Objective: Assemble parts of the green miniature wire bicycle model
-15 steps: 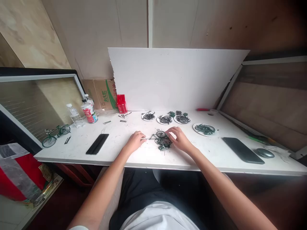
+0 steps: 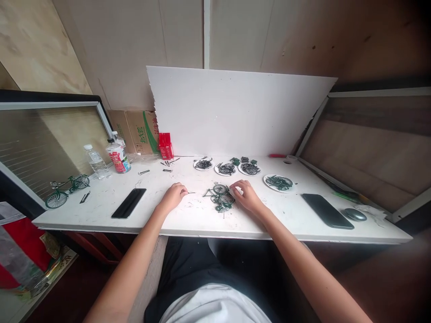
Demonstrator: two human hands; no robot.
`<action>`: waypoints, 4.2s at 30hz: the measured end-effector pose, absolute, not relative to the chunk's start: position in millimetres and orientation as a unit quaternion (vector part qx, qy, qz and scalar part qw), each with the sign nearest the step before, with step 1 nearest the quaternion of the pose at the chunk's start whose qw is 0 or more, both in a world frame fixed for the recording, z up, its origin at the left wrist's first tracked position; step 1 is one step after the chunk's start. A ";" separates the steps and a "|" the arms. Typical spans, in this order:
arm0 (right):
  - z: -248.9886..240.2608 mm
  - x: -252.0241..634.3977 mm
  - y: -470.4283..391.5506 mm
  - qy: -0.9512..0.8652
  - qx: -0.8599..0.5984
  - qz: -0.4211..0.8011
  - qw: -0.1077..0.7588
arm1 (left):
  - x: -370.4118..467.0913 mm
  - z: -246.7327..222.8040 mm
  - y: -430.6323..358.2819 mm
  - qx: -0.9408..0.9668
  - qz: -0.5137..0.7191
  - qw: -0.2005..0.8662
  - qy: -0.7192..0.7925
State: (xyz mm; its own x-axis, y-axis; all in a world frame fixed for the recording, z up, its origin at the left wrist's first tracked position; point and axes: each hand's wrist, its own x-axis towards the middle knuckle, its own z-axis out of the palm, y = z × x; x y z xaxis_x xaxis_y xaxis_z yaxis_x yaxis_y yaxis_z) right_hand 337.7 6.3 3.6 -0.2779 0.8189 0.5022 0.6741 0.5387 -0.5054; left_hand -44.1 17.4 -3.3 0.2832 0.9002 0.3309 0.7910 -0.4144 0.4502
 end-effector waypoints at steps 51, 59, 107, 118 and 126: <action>-5.2 323.6 -7.4 -0.792 -0.446 0.178 0.376 | -56.7 -37.9 39.0 0.766 0.373 0.112 0.512; -9.1 325.0 -3.6 -0.798 -0.454 0.146 0.369 | -15.8 -13.2 9.5 0.795 0.349 0.003 0.496; -6.4 326.4 0.9 -0.777 -0.500 0.114 0.364 | 30.0 -16.7 -12.7 0.824 0.374 0.030 0.425; 0.1 319.8 -12.2 -0.836 -0.405 0.143 0.341 | 28.8 -20.9 -8.1 0.786 0.403 0.003 0.470; -0.4 320.4 -11.5 -0.831 -0.413 0.151 0.340 | 29.6 -22.0 -8.1 0.788 0.393 0.012 0.473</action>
State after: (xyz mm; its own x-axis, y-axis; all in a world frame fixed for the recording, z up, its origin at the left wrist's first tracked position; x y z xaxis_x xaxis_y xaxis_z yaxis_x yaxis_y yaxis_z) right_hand 320.4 -11.5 -0.4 -0.4276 0.7890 0.4412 0.5838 0.6136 -0.5316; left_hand 29.6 -8.1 -22.0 0.2423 0.7556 0.6086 0.7367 -0.5514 0.3914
